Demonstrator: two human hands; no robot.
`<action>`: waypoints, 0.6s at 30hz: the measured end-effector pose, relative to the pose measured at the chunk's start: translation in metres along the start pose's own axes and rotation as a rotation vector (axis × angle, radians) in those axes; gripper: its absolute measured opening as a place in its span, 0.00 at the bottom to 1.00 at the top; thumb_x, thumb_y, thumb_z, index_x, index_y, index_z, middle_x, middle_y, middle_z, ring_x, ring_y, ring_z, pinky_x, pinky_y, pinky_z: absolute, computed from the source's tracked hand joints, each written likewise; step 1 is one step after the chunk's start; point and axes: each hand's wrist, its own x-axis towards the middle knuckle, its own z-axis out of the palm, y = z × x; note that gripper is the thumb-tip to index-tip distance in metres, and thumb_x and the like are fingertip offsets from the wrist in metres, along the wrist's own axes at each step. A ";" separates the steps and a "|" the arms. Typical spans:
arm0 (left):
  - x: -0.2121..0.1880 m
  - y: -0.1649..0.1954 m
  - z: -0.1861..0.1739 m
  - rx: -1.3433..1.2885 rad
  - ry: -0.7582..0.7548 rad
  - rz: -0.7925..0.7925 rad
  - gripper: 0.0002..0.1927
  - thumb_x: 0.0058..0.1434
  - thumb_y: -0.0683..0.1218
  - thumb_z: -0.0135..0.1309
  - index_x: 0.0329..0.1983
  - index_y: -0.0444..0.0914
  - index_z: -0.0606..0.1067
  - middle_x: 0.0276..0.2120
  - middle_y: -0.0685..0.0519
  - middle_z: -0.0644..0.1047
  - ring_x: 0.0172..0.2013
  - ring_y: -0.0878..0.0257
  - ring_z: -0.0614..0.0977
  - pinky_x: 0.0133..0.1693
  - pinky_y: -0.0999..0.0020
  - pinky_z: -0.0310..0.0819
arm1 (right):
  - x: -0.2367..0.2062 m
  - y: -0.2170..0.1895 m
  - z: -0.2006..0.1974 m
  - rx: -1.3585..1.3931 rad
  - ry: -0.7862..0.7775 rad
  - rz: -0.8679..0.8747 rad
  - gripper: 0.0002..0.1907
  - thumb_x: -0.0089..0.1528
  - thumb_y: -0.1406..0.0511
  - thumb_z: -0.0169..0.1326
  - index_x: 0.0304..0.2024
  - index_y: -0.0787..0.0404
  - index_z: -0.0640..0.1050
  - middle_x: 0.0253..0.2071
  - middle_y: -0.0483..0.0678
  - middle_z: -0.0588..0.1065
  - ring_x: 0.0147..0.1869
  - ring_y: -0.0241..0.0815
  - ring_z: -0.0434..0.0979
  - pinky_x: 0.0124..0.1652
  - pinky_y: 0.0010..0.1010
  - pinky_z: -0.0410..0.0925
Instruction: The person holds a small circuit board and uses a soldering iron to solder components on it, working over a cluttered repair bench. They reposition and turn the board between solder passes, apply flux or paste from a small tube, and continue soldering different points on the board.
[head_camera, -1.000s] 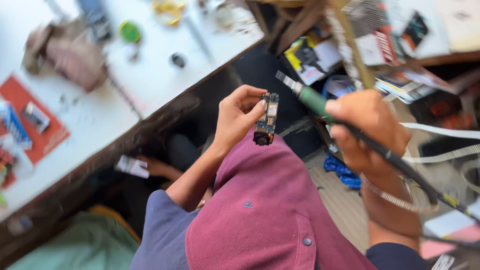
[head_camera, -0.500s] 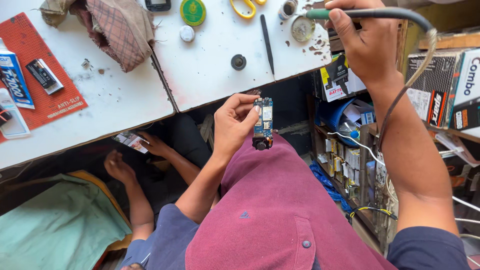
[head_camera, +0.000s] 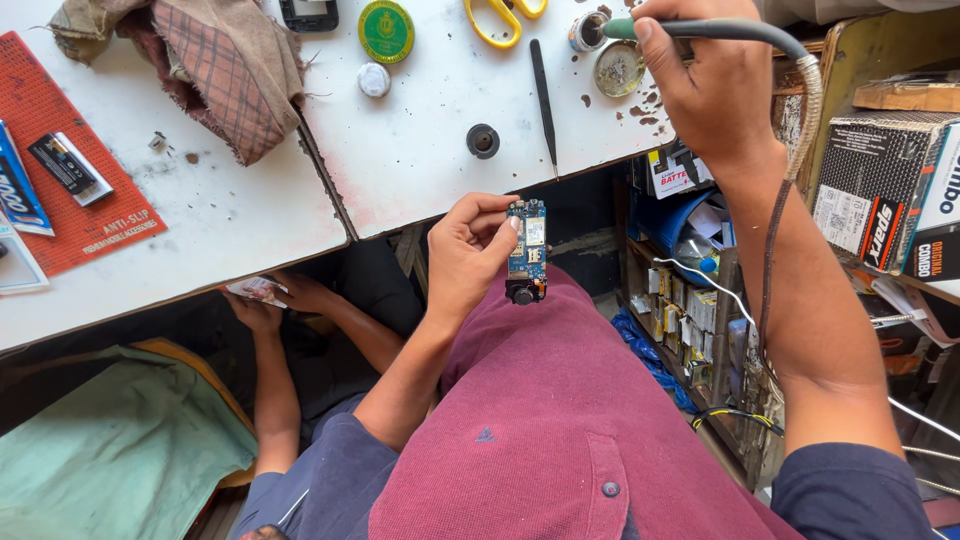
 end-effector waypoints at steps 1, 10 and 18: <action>0.001 0.000 0.000 0.015 0.004 -0.002 0.13 0.67 0.36 0.55 0.54 0.27 0.75 0.41 0.44 0.84 0.40 0.68 0.84 0.43 0.75 0.80 | 0.000 0.001 0.002 0.000 0.003 -0.009 0.07 0.76 0.67 0.51 0.51 0.61 0.80 0.45 0.49 0.78 0.50 0.49 0.75 0.51 0.41 0.67; 0.003 0.000 -0.001 -0.035 -0.013 -0.021 0.12 0.68 0.35 0.54 0.53 0.27 0.74 0.42 0.44 0.83 0.41 0.66 0.85 0.44 0.74 0.81 | 0.001 0.003 0.006 -0.055 0.004 -0.028 0.07 0.75 0.67 0.52 0.51 0.61 0.80 0.44 0.49 0.78 0.48 0.50 0.76 0.49 0.40 0.68; 0.003 -0.001 -0.003 -0.001 -0.009 -0.011 0.12 0.68 0.36 0.54 0.54 0.27 0.74 0.41 0.44 0.84 0.41 0.67 0.85 0.44 0.74 0.81 | 0.005 0.001 0.008 -0.077 -0.008 -0.025 0.07 0.75 0.68 0.52 0.50 0.61 0.81 0.43 0.49 0.79 0.48 0.49 0.77 0.46 0.39 0.68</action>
